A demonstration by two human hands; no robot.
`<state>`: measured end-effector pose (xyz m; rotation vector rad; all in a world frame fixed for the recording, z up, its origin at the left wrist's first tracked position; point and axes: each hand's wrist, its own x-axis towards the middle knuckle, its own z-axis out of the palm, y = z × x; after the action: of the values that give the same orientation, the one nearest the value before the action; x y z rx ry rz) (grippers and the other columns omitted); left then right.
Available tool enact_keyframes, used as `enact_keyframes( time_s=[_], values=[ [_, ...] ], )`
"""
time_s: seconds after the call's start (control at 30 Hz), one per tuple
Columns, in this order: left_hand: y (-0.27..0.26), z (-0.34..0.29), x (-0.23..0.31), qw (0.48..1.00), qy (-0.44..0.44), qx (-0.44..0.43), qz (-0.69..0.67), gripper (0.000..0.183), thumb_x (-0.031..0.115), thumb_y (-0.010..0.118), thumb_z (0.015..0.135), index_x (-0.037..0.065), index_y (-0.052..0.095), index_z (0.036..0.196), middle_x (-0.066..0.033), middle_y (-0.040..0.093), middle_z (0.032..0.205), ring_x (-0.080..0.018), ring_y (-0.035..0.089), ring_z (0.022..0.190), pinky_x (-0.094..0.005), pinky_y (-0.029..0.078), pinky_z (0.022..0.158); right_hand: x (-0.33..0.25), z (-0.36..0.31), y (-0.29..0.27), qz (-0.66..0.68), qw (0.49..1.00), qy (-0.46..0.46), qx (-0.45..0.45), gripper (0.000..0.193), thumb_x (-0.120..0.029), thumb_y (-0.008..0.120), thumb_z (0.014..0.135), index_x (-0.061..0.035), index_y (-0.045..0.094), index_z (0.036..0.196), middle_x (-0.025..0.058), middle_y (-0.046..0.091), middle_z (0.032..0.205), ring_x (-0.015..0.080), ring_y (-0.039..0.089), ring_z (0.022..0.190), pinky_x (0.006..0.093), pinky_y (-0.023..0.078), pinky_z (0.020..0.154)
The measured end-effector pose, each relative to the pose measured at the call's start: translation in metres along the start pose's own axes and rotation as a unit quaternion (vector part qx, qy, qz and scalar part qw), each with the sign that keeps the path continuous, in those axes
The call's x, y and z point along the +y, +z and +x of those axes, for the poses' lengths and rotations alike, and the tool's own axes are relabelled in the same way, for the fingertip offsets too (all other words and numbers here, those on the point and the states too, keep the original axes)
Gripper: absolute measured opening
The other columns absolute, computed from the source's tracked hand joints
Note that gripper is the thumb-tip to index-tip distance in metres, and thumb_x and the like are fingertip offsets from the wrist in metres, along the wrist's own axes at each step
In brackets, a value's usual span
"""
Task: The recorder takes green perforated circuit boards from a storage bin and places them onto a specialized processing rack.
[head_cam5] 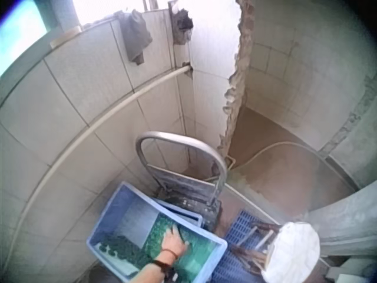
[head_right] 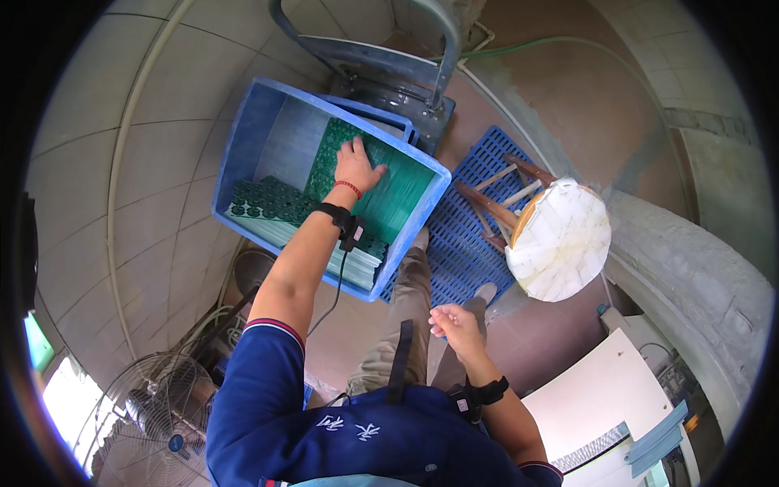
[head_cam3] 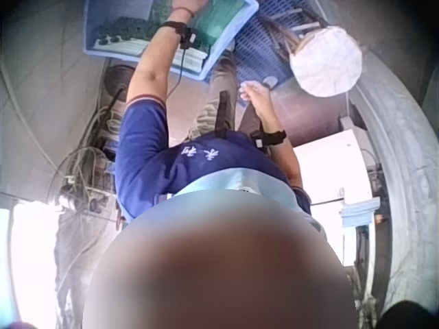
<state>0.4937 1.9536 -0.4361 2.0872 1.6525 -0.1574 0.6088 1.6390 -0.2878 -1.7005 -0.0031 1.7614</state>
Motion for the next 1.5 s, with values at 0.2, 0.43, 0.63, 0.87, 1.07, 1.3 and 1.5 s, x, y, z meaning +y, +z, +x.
enact_keyframes(
  time_s=[0.2, 0.43, 0.63, 0.87, 1.07, 1.3, 1.5],
  values=[
    [-0.01, -0.046, -0.01, 0.994, 0.02, -0.017, -0.102, 0.08, 0.032, 0.074, 0.068, -0.001, 0.033, 0.128, -0.0264, 0.038, 0.127, -0.038, 0.04, 0.117, -0.0408, 0.037, 0.098, -0.008, 0.014, 0.005, 0.053, 0.998, 0.006, -0.03, 0.021, -0.018, 0.058, 0.088, 0.0006, 0.058, 0.098, 0.0069, 0.062, 0.084, 0.011, 0.059, 0.069, 0.0223, 0.049, 0.062],
    [-0.045, -0.109, -0.044, 0.988, 0.072, 0.043, -0.131, 0.053, 0.024, 0.069, 0.072, -0.002, 0.048, 0.114, -0.0216, 0.049, 0.118, -0.0379, 0.046, 0.111, -0.04, 0.039, 0.094, -0.052, 0.062, 0.067, 0.127, 0.988, 0.02, -0.084, 0.037, -0.02, 0.058, 0.087, 0.0041, 0.049, 0.113, 0.0132, 0.056, 0.105, 0.02, 0.056, 0.096, 0.0322, 0.048, 0.081],
    [-0.034, -0.164, -0.054, 0.969, 0.232, -0.043, 0.07, 0.051, 0.04, 0.061, 0.076, 0.002, 0.055, 0.109, -0.016, 0.055, 0.114, -0.0327, 0.045, 0.115, -0.0502, 0.029, 0.1, -0.043, 0.123, 0.091, 0.218, 0.971, 0.096, -0.011, 0.037, -0.009, 0.052, 0.086, 0.01, 0.042, 0.117, 0.0199, 0.049, 0.111, 0.0315, 0.05, 0.104, 0.0417, 0.046, 0.087],
    [-0.022, -0.177, -0.065, 0.965, 0.229, -0.051, 0.119, 0.054, 0.049, 0.055, 0.078, 0.003, 0.059, 0.104, -0.0127, 0.057, 0.11, -0.0298, 0.045, 0.115, -0.052, 0.018, 0.106, -0.062, 0.169, 0.102, 0.042, 0.999, 0.025, -0.018, 0.035, -0.011, 0.054, 0.085, 0.0062, 0.045, 0.115, 0.0134, 0.051, 0.106, 0.0247, 0.051, 0.099, 0.0354, 0.047, 0.08],
    [-0.02, -0.176, -0.059, 0.975, 0.181, -0.087, 0.097, 0.049, 0.046, 0.055, 0.079, 0.003, 0.06, 0.1, -0.0127, 0.058, 0.105, -0.0294, 0.045, 0.114, -0.0504, 0.017, 0.107, -0.102, 0.206, 0.09, -0.261, 0.961, -0.088, -0.019, 0.026, -0.012, 0.054, 0.084, 0.0009, 0.056, 0.106, 0.0097, 0.059, 0.093, 0.0194, 0.058, 0.083, 0.0319, 0.048, 0.069],
    [-0.024, -0.175, -0.056, 0.987, 0.134, -0.069, 0.055, 0.033, 0.035, 0.057, 0.08, 0.004, 0.06, 0.092, -0.0109, 0.058, 0.1, -0.0281, 0.047, 0.112, -0.0496, 0.018, 0.107, -0.123, 0.215, 0.125, -0.656, 0.65, -0.362, -0.126, 0.02, -0.012, 0.056, 0.078, -0.0039, 0.063, 0.096, 0.0171, 0.061, 0.097, 0.0278, 0.059, 0.092, 0.0383, 0.048, 0.077],
    [-0.007, -0.178, -0.064, 0.988, 0.15, 0.003, 0.036, 0.023, 0.026, 0.057, 0.079, 0.007, 0.059, 0.09, -0.0093, 0.058, 0.096, -0.0264, 0.047, 0.111, -0.0469, 0.019, 0.108, -0.091, 0.225, 0.14, -0.853, 0.138, -0.315, -0.393, 0.026, -0.022, 0.043, 0.084, -0.0142, 0.066, 0.093, 0.0088, 0.063, 0.093, 0.024, 0.059, 0.093, 0.0409, 0.047, 0.075]
  ],
)
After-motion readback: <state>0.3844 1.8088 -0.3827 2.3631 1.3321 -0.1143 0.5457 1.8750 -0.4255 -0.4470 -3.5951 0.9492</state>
